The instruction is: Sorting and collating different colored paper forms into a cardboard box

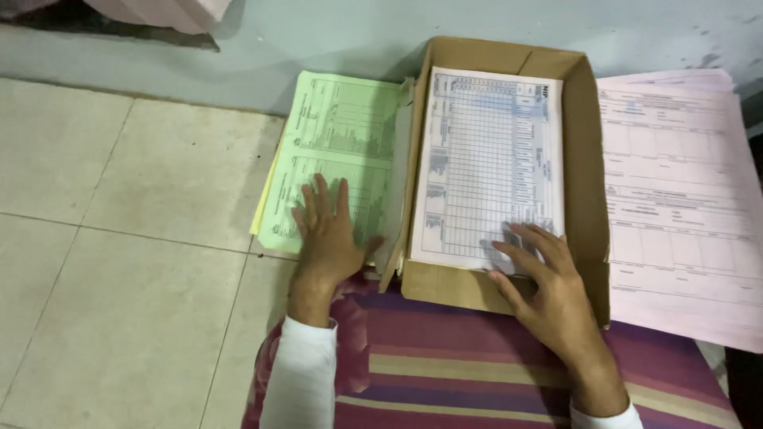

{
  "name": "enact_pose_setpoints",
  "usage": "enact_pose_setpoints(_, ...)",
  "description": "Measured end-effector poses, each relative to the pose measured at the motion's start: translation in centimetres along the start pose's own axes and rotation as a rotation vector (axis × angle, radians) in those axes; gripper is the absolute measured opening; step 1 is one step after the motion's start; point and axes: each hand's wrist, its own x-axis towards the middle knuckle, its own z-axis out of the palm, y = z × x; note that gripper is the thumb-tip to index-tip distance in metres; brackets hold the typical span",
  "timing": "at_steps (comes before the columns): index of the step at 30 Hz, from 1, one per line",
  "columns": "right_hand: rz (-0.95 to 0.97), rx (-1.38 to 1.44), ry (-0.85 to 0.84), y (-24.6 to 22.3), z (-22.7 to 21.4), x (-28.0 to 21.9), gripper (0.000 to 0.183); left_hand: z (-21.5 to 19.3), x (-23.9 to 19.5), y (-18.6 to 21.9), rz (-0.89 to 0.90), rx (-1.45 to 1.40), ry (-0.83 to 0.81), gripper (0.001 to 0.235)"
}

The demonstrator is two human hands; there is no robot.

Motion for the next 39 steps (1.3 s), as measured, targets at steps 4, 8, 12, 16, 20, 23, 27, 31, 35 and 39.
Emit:
enact_pose_setpoints(4,0.055,0.002,-0.076,0.7,0.5,-0.4,0.042,0.3,0.3,0.3,-0.104,0.055,-0.167,0.124)
enact_pose_setpoints(8,0.033,-0.035,-0.058,1.1,0.8,-0.7,0.043,0.2,0.5,0.6,-0.152,0.125,-0.224,0.120)
enact_pose_setpoints(12,0.071,-0.065,-0.108,0.8,0.5,-0.6,0.044,1.0,0.7,-0.3,-0.097,0.070,-0.159,0.115)
enact_pose_setpoints(16,0.082,-0.033,-0.106,0.3,0.2,-0.3,0.042,-0.1,0.7,-1.5,0.003,0.006,0.056,0.084)
enact_pose_setpoints(20,0.078,-0.053,-0.116,0.7,0.4,-0.5,0.044,-2.1,0.2,-2.9,0.031,-0.075,0.276,0.062)
enact_pose_setpoints(23,0.108,-0.056,-0.131,0.7,0.4,-0.6,0.044,-4.4,-1.0,-4.0,0.046,-0.009,0.455,0.051)
enact_pose_setpoints(27,0.080,-0.050,-0.106,0.5,0.4,-0.5,0.043,-7.7,-3.3,-5.9,0.059,-0.040,0.710,0.032)
enact_pose_setpoints(31,0.076,-0.041,-0.075,0.7,0.5,-0.3,0.041,-9.0,-5.9,-2.5,0.185,0.051,0.965,0.036)
enact_pose_setpoints(35,0.083,-0.036,-0.081,0.7,0.5,-0.3,0.041,-6.9,-6.3,4.3,0.470,0.054,1.038,0.029)
enact_pose_setpoints(39,0.139,0.018,-0.077,0.1,0.3,0.1,0.061,-2.4,-6.7,10.4,0.766,0.002,0.779,0.038)
